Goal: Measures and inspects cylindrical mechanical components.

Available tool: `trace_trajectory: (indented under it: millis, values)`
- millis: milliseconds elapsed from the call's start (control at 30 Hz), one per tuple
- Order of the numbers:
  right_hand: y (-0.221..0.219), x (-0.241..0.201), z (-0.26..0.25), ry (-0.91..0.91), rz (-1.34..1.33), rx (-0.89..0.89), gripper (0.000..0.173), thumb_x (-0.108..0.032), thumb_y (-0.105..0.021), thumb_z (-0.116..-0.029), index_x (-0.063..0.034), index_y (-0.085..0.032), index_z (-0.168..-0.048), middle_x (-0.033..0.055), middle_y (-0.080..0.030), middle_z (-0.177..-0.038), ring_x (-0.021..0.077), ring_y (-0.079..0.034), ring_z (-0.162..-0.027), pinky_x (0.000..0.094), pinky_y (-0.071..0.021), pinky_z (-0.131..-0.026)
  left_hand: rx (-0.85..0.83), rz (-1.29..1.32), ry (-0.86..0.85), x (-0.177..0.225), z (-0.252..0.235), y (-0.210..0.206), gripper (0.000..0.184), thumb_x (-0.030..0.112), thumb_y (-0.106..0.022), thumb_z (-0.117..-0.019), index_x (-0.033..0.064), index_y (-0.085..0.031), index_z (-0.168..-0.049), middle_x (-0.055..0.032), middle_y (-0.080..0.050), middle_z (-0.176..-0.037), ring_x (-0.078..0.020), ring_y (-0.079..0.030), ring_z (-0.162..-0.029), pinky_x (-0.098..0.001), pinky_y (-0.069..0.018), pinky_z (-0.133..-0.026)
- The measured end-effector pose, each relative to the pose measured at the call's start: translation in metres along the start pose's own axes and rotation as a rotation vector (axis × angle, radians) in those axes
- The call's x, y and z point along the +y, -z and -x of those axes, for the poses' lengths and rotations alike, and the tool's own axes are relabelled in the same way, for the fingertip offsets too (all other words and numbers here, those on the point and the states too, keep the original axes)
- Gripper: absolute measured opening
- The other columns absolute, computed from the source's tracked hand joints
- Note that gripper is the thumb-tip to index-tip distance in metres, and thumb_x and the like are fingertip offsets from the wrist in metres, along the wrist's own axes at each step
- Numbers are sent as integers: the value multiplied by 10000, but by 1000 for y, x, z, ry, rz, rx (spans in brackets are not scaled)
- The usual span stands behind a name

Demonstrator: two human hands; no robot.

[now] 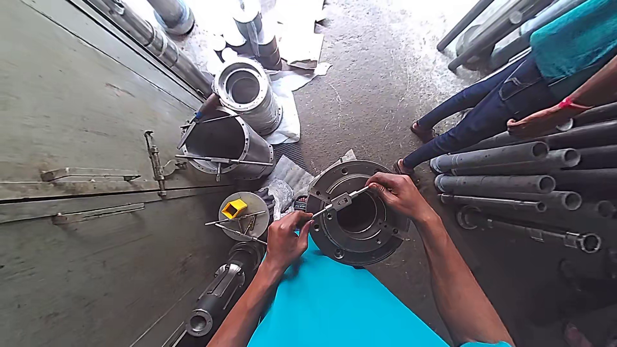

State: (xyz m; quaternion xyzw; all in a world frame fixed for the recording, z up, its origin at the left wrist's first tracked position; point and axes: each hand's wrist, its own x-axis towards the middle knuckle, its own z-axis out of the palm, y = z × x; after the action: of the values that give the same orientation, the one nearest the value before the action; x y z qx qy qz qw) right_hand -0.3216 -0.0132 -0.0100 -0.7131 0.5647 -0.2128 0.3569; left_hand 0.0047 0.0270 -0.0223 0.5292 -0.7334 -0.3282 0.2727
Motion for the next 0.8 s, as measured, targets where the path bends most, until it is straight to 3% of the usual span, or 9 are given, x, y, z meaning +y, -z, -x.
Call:
trace_trajectory:
  millis: [33,167,267,367,433,533,567,700,800]
  values:
    - [-1,2,0,22,8,6,217,-183,-542,-1032,-79,-725,-980,5,-682,-812,77,-634,-715,296,-542,-686,1,-1,-1,0,0,0,150,168,-678,-920,77,-780,-981,-24,-777,-907,-83,-737,-823,-252,-607,-769]
    - [-9,7,-5,17,60,54,340,-248,-499,-1051,-73,-626,-789,10,-534,-642,130,-535,-590,349,-434,-567,-13,-24,-5,0,0,0,153,179,-674,-927,81,-779,-982,-25,-776,-908,-87,-738,-823,-254,-607,-768]
    - [-11,-1,-9,-197,59,28,450,-332,-480,-1067,-108,-590,-692,-3,-470,-558,147,-486,-523,394,-374,-529,-9,-51,-10,2,1,0,158,178,-669,-928,80,-780,-985,-31,-778,-911,-108,-745,-827,-275,-611,-762]
    - [1,-1,-22,-406,18,-168,554,-446,-441,-1071,-135,-526,-622,-12,-449,-554,161,-484,-554,436,-366,-573,-21,-49,-7,2,0,-1,157,181,-670,-931,80,-775,-988,-27,-776,-908,-98,-739,-819,-272,-611,-762]
    - [8,-4,-25,-379,-39,-219,521,-418,-449,-1083,-127,-590,-676,-7,-514,-579,152,-522,-561,427,-397,-579,-22,-38,-4,1,1,-1,160,182,-669,-930,79,-775,-991,-22,-775,-905,-87,-736,-818,-264,-609,-762]
    - [13,-2,-15,-131,-79,-186,272,-296,-502,-1070,-137,-710,-997,-26,-671,-761,85,-638,-667,335,-548,-654,-12,-20,6,1,2,-1,159,185,-674,-927,82,-776,-993,-20,-775,-914,-81,-734,-826,-258,-607,-768]
    - [12,-1,-12,-59,-73,-154,229,-234,-524,-1054,-114,-717,-1027,-13,-679,-804,84,-636,-694,323,-545,-671,-12,-16,16,1,2,-1,157,186,-676,-933,83,-775,-999,-20,-777,-925,-80,-737,-837,-259,-609,-775]
    - [5,5,-8,70,51,-73,250,-212,-521,-1030,-84,-718,-943,7,-669,-827,105,-636,-744,329,-540,-699,-16,-16,42,2,3,-2,154,184,-680,-929,89,-777,-1002,-15,-776,-923,-79,-734,-829,-262,-605,-768]
    - [0,1,-9,18,47,-44,295,-220,-497,-1031,-101,-641,-803,-15,-552,-660,100,-541,-594,325,-446,-561,-10,-39,42,3,4,-2,157,183,-676,-927,87,-776,-1001,-21,-777,-920,-97,-740,-831,-277,-609,-767]
